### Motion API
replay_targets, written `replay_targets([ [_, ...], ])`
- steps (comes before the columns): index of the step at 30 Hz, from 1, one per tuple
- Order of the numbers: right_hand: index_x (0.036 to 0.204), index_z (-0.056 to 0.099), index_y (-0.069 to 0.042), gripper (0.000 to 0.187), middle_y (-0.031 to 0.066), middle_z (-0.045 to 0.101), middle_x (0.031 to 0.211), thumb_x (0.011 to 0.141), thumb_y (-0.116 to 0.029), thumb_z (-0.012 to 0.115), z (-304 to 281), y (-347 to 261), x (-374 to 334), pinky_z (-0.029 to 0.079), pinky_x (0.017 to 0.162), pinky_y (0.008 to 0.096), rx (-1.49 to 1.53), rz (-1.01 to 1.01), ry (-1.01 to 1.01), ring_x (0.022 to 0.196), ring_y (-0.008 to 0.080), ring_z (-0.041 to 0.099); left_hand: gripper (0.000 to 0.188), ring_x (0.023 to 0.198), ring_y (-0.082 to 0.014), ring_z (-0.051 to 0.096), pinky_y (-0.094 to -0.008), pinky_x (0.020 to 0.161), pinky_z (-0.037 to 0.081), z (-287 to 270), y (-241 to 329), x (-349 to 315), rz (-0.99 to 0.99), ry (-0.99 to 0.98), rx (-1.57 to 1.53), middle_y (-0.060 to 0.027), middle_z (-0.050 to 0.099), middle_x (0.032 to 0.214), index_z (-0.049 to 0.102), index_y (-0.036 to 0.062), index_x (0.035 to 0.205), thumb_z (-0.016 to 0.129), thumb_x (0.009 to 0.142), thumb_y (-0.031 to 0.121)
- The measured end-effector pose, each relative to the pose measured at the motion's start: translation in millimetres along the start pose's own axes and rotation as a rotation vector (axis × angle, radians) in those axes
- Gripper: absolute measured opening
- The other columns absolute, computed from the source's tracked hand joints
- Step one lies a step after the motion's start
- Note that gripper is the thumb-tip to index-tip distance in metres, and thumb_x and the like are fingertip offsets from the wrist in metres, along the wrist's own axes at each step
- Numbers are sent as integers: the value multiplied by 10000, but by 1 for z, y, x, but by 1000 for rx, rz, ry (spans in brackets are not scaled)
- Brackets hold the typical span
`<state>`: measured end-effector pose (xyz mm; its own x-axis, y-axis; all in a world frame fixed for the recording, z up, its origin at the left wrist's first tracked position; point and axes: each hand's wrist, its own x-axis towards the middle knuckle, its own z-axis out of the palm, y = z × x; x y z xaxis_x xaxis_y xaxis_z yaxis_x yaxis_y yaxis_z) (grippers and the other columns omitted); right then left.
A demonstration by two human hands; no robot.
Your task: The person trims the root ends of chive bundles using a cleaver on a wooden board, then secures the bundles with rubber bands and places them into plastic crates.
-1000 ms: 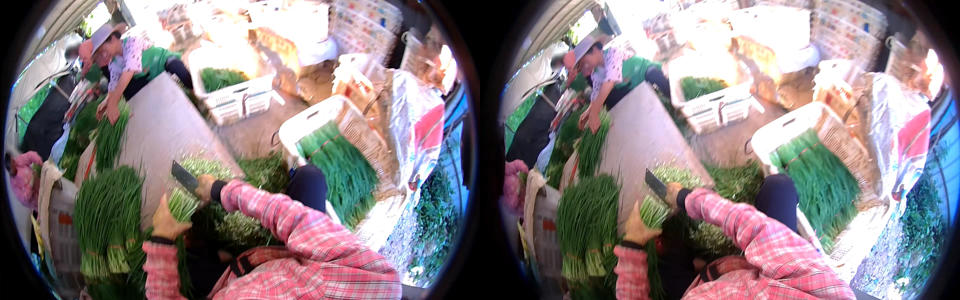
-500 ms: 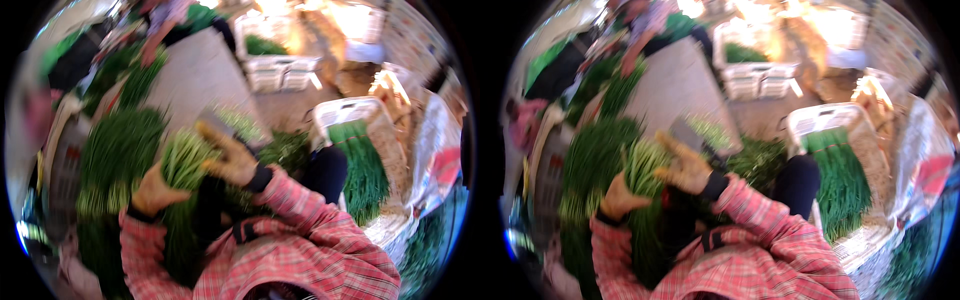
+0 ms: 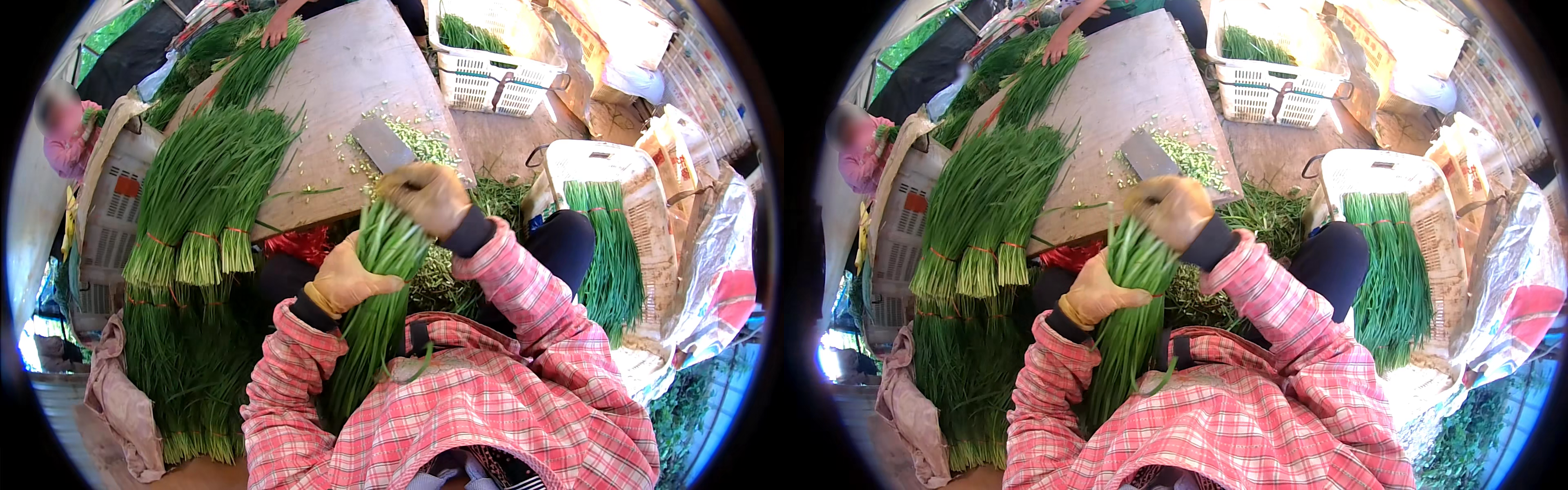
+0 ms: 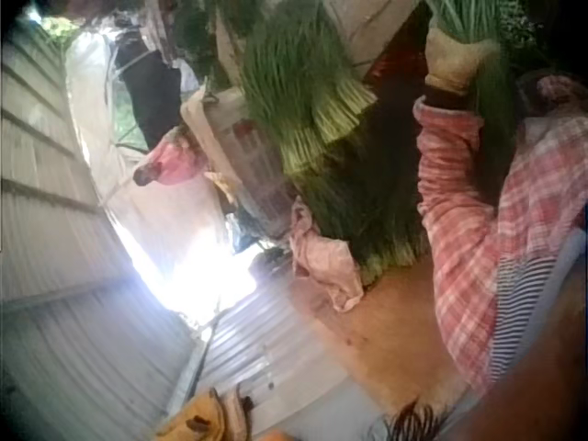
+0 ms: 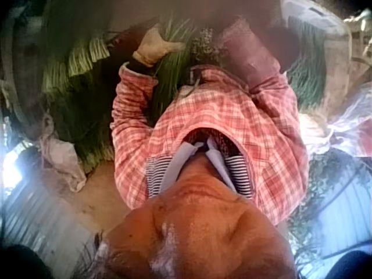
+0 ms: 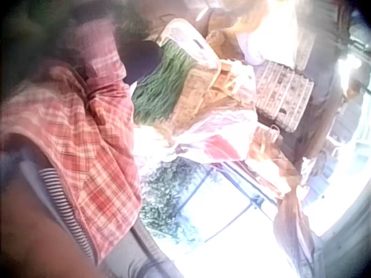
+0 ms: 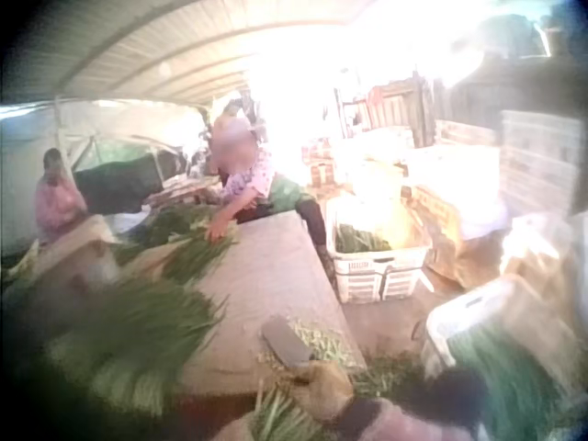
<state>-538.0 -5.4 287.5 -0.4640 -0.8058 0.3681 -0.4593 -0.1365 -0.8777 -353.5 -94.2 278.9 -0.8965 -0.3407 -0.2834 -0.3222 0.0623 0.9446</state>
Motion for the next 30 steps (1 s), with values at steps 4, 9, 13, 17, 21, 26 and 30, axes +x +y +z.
replay_targets([
  [4,1051,662,-53,258,90,682,903,793,-67,681,-7,8,0,523,782,323,57,-63,1,803,201,649,732,1007,-211,592,-339,896,460,9,3,-5,-52,111,311,-109,617,1094,475,2,1223,831,597,134],
  [9,929,681,-152,236,57,655,851,699,-146,630,-17,18,-4,518,684,375,-409,-501,-267,790,258,635,867,1058,-334,589,-411,914,458,17,-6,5,52,26,458,-184,606,1131,437,60,1291,818,580,377],
  [13,789,618,-90,112,136,582,691,705,-155,579,-17,24,-8,487,612,400,-466,-495,-337,697,309,611,726,977,-216,617,-345,888,475,27,1,1,23,11,334,-113,633,1055,512,10,1168,849,545,172],
  [17,803,560,-12,348,194,596,726,930,-274,370,-24,42,-26,465,631,417,-260,184,-94,682,314,594,803,931,-220,641,-332,862,491,54,16,6,-164,14,529,-124,656,1025,512,-2,1175,883,503,238],
  [21,936,589,-40,141,158,609,855,847,-142,548,-76,42,-18,507,667,379,-272,-11,31,753,283,621,893,934,-269,653,-349,850,500,37,-3,5,-89,10,425,-138,666,1025,504,22,1208,871,478,381],
  [26,1074,571,-78,297,136,576,1010,810,-209,610,-50,-17,-16,508,711,399,-482,-735,-25,821,275,602,930,956,-255,646,-339,865,497,21,-17,3,-105,-40,418,-142,662,1032,498,5,1212,878,469,416],
  [30,784,645,-61,206,149,589,765,836,-248,575,-42,5,-26,465,635,432,-321,-318,-482,753,339,590,893,998,-261,631,-364,883,492,36,15,-1,-132,-99,623,-163,632,1093,478,12,1249,874,527,357],
])
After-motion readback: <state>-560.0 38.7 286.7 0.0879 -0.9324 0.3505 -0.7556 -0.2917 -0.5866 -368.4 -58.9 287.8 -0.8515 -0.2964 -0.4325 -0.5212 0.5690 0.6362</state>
